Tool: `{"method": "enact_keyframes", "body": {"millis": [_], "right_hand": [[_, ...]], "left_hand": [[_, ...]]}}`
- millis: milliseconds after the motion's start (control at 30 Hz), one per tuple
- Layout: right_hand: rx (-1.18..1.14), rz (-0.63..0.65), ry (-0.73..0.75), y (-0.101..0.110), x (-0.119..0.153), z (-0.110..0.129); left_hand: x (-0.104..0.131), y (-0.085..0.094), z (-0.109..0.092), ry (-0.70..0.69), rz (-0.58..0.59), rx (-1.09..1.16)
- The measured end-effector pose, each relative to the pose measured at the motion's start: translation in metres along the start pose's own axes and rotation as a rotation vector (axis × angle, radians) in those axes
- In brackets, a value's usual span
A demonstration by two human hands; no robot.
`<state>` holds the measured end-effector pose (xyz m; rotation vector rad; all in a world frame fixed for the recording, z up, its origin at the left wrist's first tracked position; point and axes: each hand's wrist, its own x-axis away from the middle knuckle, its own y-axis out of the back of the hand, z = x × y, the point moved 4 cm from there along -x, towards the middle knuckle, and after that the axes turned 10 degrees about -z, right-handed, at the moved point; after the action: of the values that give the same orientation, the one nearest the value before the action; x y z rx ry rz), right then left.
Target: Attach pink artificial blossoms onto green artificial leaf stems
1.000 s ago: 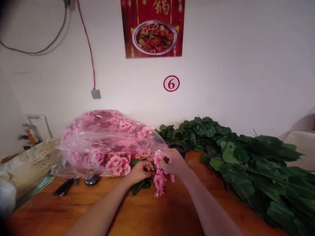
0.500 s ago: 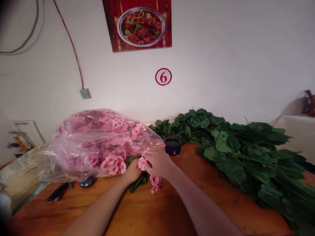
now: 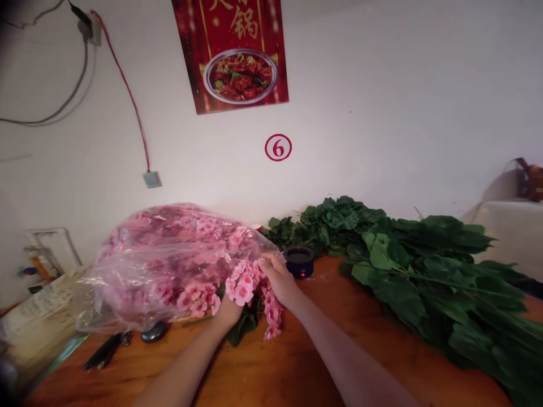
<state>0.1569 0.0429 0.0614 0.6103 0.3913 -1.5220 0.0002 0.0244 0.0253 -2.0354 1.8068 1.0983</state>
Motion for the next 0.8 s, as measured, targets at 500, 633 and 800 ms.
{"method": "enact_keyframes", "body": {"millis": [500, 633, 800], "right_hand": [[0.36, 0.132, 0.317, -0.019, 0.03, 0.033], [0.402, 0.164, 0.337, -0.024, 0.032, 0.029], [0.44, 0.198, 0.312, -0.026, 0.035, 0.027]], "left_hand": [[0.007, -0.007, -0.023, 0.011, 0.125, -0.012], [0.009, -0.009, -0.022, -0.018, 0.18, -0.089], [0.01, -0.01, -0.015, -0.078, 0.246, -0.218]]}}
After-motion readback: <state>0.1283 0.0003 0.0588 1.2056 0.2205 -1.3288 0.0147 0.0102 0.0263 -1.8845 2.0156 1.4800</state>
